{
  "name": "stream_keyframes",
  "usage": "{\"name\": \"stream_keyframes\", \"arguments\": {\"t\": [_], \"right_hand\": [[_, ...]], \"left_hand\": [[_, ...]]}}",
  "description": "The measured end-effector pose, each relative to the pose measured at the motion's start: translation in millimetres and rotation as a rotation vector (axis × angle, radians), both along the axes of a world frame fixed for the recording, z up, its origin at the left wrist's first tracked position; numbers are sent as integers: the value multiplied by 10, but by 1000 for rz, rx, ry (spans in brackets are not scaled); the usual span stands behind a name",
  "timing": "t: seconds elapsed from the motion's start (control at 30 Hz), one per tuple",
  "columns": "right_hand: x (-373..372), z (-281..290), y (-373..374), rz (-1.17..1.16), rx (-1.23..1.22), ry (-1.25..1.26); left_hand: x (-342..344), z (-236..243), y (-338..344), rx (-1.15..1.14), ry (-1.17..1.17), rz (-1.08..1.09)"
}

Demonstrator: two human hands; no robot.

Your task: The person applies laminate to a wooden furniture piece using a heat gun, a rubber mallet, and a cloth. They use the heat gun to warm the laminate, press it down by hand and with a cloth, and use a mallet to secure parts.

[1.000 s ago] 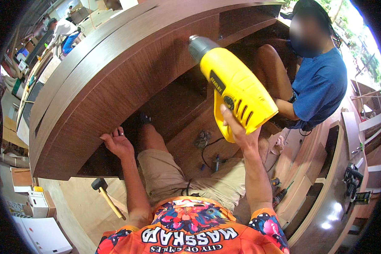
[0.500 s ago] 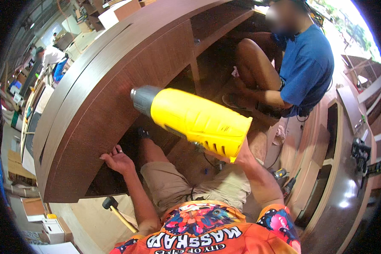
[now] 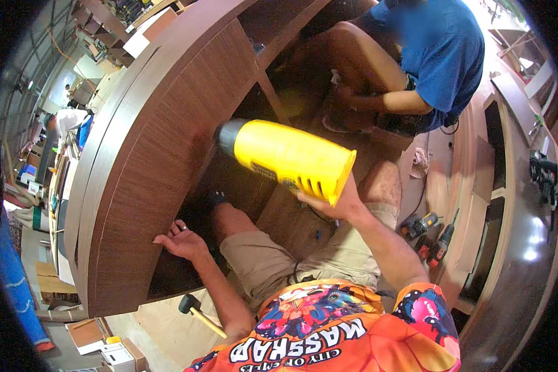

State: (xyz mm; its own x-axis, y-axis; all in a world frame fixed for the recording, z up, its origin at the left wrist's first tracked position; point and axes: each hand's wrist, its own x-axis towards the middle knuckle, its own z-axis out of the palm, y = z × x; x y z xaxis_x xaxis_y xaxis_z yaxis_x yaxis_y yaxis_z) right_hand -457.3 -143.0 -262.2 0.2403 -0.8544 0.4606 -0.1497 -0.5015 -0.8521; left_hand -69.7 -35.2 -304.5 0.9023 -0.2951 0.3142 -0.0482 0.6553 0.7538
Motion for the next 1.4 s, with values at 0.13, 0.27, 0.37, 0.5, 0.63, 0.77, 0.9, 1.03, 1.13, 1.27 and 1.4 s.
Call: {"name": "stream_keyframes", "arguments": {"t": [0.13, 0.27, 0.37, 0.5, 0.63, 0.77, 0.9, 1.03, 1.13, 1.27, 1.4], "right_hand": [[28, 219, -207, -3, 514, -328], [9, 41, -296, -112, -350, -81], [139, 51, -531, -99, 72, -320], [201, 297, -916, -120, 321, -509], [123, 572, -910, -84, 203, -598], [-25, 848, -702, -38, 208, -491], [-105, 655, -21, 134, 241, 122], [-286, 102, 430, 150, -288, 436], [-349, -182, 636, 310, 465, -387], [-29, -232, 568, 434, 959, -505], [24, -495, 623, 369, 1076, -606]], "left_hand": [[-11, -27, 12, 4, -24, -13], [-104, 75, -21, -13, -4, 49], [45, -58, 11, -8, -3, 4], [104, -110, 15, -39, 20, -33], [64, -67, 27, -90, 48, -49], [65, -176, 4, -106, 76, -59], [278, -251, 167, -73, 30, -93], [134, -202, 250, 77, -17, -109], [66, -421, 266, 170, 46, -149], [-58, -730, 165, 259, 271, -169], [-186, -803, -29, 324, 231, -353]]}}
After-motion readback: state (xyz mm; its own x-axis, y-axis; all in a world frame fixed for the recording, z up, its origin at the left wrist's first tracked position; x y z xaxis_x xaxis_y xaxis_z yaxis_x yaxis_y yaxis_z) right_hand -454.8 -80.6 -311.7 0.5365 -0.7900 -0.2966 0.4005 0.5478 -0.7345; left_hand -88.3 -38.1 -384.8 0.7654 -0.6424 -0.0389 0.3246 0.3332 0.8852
